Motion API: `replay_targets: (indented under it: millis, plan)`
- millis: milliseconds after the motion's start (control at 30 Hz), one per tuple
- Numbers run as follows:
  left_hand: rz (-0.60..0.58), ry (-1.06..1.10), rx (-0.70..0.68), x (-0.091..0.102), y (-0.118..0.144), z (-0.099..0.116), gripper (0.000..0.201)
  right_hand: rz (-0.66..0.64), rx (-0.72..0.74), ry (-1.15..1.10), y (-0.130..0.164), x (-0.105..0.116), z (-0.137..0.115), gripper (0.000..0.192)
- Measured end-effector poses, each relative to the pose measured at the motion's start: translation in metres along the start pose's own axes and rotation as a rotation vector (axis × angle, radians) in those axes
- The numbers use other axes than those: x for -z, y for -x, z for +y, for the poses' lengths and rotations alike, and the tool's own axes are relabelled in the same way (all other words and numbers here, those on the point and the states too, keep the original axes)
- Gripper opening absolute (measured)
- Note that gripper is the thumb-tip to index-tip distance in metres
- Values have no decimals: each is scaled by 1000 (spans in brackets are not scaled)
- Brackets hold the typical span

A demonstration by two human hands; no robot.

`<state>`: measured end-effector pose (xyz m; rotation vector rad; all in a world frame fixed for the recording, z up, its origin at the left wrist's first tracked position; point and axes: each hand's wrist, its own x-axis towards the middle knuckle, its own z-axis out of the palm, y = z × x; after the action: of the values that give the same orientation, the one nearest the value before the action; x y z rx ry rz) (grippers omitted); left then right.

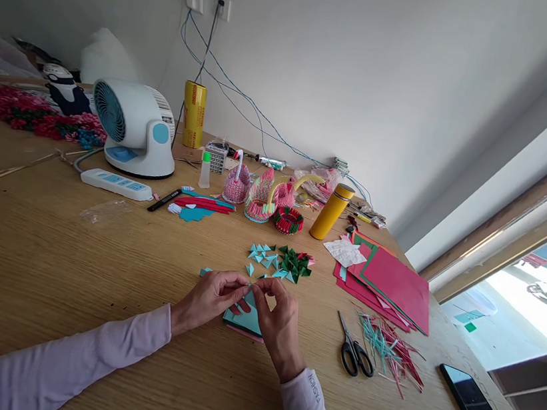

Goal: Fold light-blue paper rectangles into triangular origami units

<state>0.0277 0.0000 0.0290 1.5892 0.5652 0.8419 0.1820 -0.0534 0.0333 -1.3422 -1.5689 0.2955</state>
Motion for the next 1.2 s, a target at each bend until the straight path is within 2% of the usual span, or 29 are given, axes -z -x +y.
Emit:
replay_targets:
  millis: [267, 500, 800, 933, 1200]
  plan:
    - [6, 14, 3, 0, 0, 2, 31, -35, -83, -80, -1, 3, -2, 17]
    - [-4, 31, 13, 0, 0, 5, 29, -93, -188, -213, -1, 6, -1, 32]
    - [-40, -81, -12, -1, 2, 3, 29, -146, -252, -318, -3, 8, 1, 30]
    - [-31, -87, -8, -1, 2, 4, 29, -148, -231, -287, -3, 9, 2, 30]
    - [-35, -11, 22, -2, 2, 5, 32, -84, -102, -85, -2, 5, 5, 23]
